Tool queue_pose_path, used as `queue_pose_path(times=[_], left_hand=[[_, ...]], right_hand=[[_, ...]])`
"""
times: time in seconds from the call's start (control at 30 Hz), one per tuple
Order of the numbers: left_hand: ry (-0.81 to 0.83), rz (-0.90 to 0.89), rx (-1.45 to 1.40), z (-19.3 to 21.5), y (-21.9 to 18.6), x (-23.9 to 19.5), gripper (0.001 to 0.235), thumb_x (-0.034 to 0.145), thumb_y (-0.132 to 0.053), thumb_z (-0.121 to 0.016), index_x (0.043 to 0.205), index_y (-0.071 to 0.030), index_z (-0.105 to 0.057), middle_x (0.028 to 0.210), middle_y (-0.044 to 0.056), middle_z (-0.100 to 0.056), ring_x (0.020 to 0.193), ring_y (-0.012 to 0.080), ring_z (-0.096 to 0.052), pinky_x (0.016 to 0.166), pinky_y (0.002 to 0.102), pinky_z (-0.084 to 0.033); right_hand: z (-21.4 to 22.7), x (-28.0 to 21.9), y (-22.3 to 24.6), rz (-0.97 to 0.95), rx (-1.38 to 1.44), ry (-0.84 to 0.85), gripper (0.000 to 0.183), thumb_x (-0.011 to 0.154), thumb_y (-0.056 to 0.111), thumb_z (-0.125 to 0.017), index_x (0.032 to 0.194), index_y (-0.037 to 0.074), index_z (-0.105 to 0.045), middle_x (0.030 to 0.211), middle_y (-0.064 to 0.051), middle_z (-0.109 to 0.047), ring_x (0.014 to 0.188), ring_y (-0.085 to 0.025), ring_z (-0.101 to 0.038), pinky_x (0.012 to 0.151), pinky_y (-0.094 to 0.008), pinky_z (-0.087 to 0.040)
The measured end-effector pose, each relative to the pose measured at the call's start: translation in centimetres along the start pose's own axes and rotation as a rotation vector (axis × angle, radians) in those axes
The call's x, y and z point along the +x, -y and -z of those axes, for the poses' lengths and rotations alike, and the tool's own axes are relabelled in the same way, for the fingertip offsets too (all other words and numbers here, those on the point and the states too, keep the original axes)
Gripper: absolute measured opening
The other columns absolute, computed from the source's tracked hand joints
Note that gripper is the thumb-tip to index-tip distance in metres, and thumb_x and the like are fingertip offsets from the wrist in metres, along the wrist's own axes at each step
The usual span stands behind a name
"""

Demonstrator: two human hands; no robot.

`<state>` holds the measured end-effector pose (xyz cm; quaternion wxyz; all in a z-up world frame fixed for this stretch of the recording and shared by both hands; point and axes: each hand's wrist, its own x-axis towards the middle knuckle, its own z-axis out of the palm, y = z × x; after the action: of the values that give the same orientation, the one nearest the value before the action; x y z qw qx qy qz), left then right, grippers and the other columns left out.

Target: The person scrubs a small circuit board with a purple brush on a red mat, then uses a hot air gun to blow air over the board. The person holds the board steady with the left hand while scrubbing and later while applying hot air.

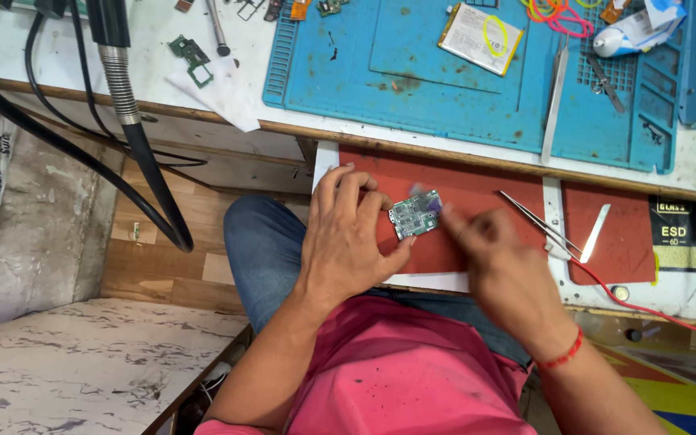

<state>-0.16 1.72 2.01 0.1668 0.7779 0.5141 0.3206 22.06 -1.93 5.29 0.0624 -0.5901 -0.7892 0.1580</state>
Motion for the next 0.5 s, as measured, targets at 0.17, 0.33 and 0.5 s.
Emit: queue_pose_path(times=[0.17,0.33,0.5], left_hand=[[-0.028,0.010,0.006,-0.05,0.00,-0.26,0.044,0.068,-0.033,-0.085,0.096,-0.005,-0.067,0.117,0.015,-0.054,0.127,0.0400,-0.045,0.111,0.053,-0.037],[-0.013,0.022,0.009,0.09,0.02,-0.68,0.044,0.068,-0.033,-0.086,0.096,-0.005,-0.067,0.116,0.015,-0.054,0.128,0.0394,-0.045,0.110,0.053,-0.039],[-0.036,0.002,-0.002,-0.31,0.26,-0.61,0.043,0.069,-0.033,-0.086,0.097,-0.005,-0.069,0.115,0.014,-0.054,0.128,0.0387,-0.046,0.109,0.052,-0.040]], right_hand=[[-0.47,-0.55,-0.18,-0.022,0.022,-0.040,0.063,0.082,0.000,-0.056,0.141,0.023,-0.061,0.106,-0.012,-0.064,0.065,-0.035,-0.067,0.056,-0.047,-0.054],[-0.32,-0.06,0.57,0.006,-0.010,0.107,0.064,0.084,0.006,-0.059,0.143,0.029,-0.061,0.102,-0.009,-0.064,0.059,-0.035,-0.066,0.051,-0.047,-0.054],[0.20,0.16,0.31,0.032,0.010,0.023,0.058,0.084,0.005,-0.058,0.139,0.025,-0.061,0.102,-0.010,-0.063,0.060,-0.034,-0.066,0.050,-0.046,-0.053]])
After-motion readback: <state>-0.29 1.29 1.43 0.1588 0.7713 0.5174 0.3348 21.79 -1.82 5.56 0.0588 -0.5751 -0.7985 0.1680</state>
